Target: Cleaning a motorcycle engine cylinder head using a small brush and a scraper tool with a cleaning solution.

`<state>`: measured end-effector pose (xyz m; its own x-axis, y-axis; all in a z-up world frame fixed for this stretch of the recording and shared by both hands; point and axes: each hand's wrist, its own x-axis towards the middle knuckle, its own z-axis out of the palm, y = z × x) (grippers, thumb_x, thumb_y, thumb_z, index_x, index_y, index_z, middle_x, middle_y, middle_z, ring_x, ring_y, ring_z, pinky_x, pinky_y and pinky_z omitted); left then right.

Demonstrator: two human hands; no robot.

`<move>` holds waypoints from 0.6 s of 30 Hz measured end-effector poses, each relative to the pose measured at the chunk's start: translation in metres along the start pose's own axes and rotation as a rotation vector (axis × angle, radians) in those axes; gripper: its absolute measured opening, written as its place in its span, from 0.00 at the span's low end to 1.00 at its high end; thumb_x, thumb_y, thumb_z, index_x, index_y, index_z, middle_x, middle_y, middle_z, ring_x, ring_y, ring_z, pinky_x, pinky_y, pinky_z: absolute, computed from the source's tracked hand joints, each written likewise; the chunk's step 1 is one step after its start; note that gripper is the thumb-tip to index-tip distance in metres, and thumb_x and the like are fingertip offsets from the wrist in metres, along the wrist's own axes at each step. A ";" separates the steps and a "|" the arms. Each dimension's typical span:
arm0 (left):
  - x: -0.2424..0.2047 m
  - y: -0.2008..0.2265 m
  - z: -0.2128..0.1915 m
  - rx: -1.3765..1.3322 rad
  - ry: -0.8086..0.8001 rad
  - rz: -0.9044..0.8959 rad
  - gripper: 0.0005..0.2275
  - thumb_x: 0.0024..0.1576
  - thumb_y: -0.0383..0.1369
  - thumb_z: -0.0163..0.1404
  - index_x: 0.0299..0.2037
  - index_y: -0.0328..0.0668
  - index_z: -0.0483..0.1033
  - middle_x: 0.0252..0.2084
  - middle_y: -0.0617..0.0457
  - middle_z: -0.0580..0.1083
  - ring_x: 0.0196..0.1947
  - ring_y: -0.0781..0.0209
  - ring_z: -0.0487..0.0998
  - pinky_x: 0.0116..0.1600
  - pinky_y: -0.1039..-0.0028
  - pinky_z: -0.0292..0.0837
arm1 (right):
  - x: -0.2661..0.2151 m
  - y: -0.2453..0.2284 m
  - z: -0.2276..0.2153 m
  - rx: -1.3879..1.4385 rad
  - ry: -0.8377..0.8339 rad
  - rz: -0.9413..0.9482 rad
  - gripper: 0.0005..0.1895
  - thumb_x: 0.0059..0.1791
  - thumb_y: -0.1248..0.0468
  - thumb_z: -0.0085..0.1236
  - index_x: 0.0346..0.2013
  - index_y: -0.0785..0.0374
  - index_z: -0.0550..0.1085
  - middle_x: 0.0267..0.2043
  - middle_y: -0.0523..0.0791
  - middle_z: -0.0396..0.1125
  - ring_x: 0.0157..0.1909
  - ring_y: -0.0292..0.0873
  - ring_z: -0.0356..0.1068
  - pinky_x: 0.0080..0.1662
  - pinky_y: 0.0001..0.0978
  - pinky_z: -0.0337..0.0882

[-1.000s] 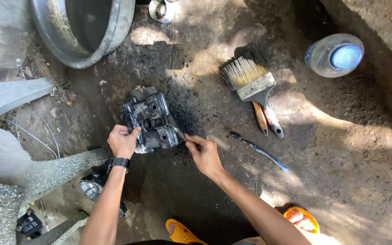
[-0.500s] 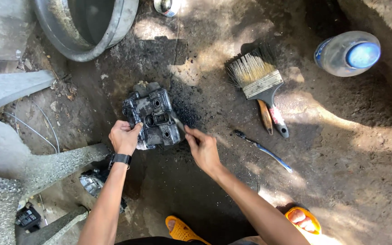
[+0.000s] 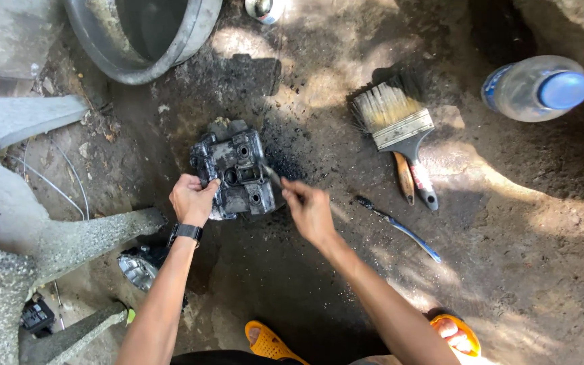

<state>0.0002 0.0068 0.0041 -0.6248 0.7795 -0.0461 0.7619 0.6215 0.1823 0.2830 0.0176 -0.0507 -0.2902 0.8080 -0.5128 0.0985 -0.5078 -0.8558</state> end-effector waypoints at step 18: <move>0.002 -0.009 0.010 0.014 0.053 0.071 0.18 0.42 0.32 0.72 0.26 0.32 0.71 0.24 0.44 0.73 0.23 0.53 0.74 0.34 0.65 0.73 | 0.032 0.028 0.007 0.015 0.100 -0.357 0.13 0.49 0.67 0.62 0.48 0.63 0.81 0.37 0.54 0.77 0.38 0.35 0.78 0.42 0.32 0.75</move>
<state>-0.0062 0.0034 -0.0070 -0.5772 0.8164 0.0186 0.8065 0.5664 0.1696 0.2700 0.0272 -0.0906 -0.2096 0.9598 -0.1867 -0.0064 -0.1923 -0.9813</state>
